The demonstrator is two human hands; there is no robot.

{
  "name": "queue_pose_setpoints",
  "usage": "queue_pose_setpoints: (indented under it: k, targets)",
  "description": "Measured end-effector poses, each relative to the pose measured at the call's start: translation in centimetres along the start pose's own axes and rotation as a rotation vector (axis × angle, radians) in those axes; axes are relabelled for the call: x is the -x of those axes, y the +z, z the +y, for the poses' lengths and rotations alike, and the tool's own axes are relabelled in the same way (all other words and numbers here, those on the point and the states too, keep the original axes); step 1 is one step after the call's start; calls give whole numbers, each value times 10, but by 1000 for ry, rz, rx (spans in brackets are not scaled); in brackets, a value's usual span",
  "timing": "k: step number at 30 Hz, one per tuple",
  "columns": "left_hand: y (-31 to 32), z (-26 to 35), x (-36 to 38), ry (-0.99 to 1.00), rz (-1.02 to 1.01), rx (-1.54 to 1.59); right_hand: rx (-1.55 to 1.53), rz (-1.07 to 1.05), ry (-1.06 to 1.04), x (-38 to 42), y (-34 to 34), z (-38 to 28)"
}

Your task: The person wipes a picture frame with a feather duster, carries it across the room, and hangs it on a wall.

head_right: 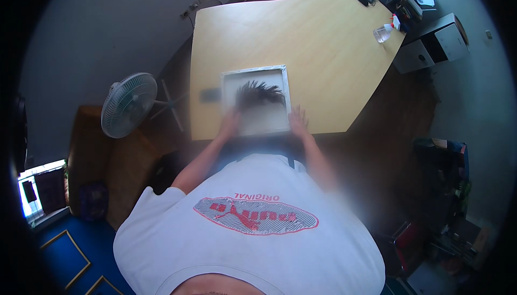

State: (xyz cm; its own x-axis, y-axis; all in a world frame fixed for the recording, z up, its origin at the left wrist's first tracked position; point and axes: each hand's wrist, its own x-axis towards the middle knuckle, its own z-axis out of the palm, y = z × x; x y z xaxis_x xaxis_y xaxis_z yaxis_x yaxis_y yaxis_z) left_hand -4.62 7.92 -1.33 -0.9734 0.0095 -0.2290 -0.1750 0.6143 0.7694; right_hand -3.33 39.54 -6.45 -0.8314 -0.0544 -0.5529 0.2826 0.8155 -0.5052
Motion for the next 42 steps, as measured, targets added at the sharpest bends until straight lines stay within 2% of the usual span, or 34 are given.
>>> queue_pose_setpoints:
  k: [3,4,5,7,8,9,11,13,15,17,20,21,22,25,29,32,33,34,35,36,37,38,40,42]
  targets:
    - [5,-37,70,100,62,-19,5,10,-22,0,2,2]
    - [-2,-30,92,-88,-51,51,20,16,-33,0,2,4]
    - [-5,-24,108,-91,-48,48,18,12,-36,0,2,4]
    - [-3,-18,128,-331,-144,50,33,12,-52,1,2,5]
    - [4,-21,129,-296,-98,79,33,7,-52,2,2,7]
    - [9,-21,126,-301,-97,79,35,-2,-60,3,2,7]
    - [18,-15,101,-191,51,92,42,-12,-74,1,-1,9]
    - [40,-35,59,-139,120,-8,51,-57,-93,2,-5,11]
    - [27,-4,21,-88,122,112,41,-71,-93,3,-9,11]
    - [27,5,-18,-12,221,106,25,-80,-92,3,-12,11]
    - [17,15,-63,-36,290,191,6,-97,-96,3,-11,15]
    - [12,21,-72,-29,372,242,43,-95,-100,5,-14,14]
    - [9,25,-75,-19,453,293,80,-90,-103,6,-16,13]
    - [-1,24,-70,-53,524,227,-21,-81,-88,10,-13,16]
    - [-34,47,-12,-130,457,199,-16,-47,-96,12,-6,21]
    - [-41,-19,5,-56,430,196,-5,10,-108,16,2,20]
    - [-47,-29,12,-26,434,195,22,103,-114,17,6,19]
    - [-52,-51,14,-169,421,141,51,197,-120,18,9,16]
    - [-51,-65,19,-170,421,136,46,194,-121,21,14,12]
    - [-48,-84,24,-284,482,191,-4,317,-109,24,19,7]
    - [-62,-66,35,-396,545,246,-57,440,-99,25,24,1]
    - [-82,-49,47,-447,447,365,-63,439,-105,24,29,-7]
    - [-97,-70,47,-491,411,447,22,552,-10,25,37,-23]
    - [-108,-85,44,-527,363,529,46,579,47,22,42,-33]
